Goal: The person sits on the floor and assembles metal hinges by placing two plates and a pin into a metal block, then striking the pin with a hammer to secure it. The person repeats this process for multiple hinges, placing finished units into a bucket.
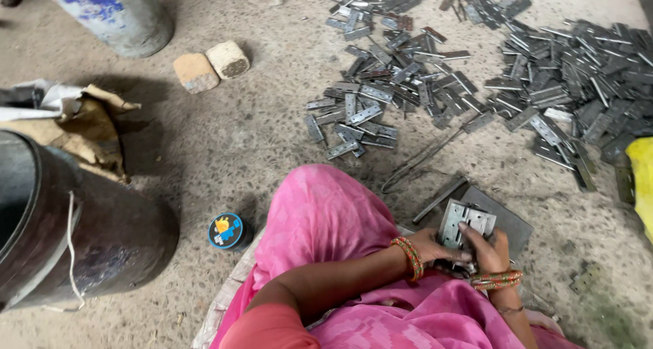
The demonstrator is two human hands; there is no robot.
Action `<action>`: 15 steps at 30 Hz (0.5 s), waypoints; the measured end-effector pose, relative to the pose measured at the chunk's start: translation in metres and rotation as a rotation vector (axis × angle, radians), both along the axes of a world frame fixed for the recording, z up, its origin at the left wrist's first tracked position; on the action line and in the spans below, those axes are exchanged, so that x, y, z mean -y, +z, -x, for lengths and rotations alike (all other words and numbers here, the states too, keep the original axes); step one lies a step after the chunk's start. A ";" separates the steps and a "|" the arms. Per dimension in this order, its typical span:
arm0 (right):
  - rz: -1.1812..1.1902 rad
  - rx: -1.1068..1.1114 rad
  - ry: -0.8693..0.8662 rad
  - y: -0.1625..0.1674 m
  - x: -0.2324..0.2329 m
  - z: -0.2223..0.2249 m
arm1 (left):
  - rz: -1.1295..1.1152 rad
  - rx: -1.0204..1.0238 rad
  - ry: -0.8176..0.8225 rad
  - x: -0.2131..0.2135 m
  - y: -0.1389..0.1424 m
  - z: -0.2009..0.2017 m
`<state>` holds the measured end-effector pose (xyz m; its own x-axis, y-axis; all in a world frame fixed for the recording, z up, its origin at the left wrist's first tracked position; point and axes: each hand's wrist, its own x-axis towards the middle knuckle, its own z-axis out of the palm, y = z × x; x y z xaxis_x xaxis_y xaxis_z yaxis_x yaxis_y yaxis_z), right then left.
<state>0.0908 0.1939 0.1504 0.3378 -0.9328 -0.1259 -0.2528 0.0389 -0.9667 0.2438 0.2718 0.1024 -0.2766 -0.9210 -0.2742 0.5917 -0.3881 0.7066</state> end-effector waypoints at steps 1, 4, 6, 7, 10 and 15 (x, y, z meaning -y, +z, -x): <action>0.063 -0.050 0.023 0.000 -0.004 -0.002 | 0.017 0.034 0.007 -0.002 -0.007 0.000; 0.273 -0.156 0.116 0.004 -0.011 -0.007 | 0.185 0.008 -0.006 -0.004 -0.026 -0.002; 0.352 -0.186 0.162 0.009 -0.016 -0.007 | 0.268 -0.061 -0.027 -0.005 -0.036 0.000; 0.364 -0.183 0.175 0.013 -0.017 -0.007 | 0.280 -0.095 -0.035 -0.005 -0.039 0.001; 0.431 -0.220 0.221 0.025 -0.020 -0.009 | 0.285 -0.103 -0.031 -0.003 -0.041 0.003; 0.552 -0.289 0.291 0.047 -0.021 -0.014 | 0.221 -0.038 0.055 0.004 -0.037 0.003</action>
<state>0.1052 0.2146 0.1970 0.6085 -0.7628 0.2190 -0.4295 -0.5485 -0.7174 0.2409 0.2679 0.0657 -0.2304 -0.9716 -0.0543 0.6353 -0.1925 0.7479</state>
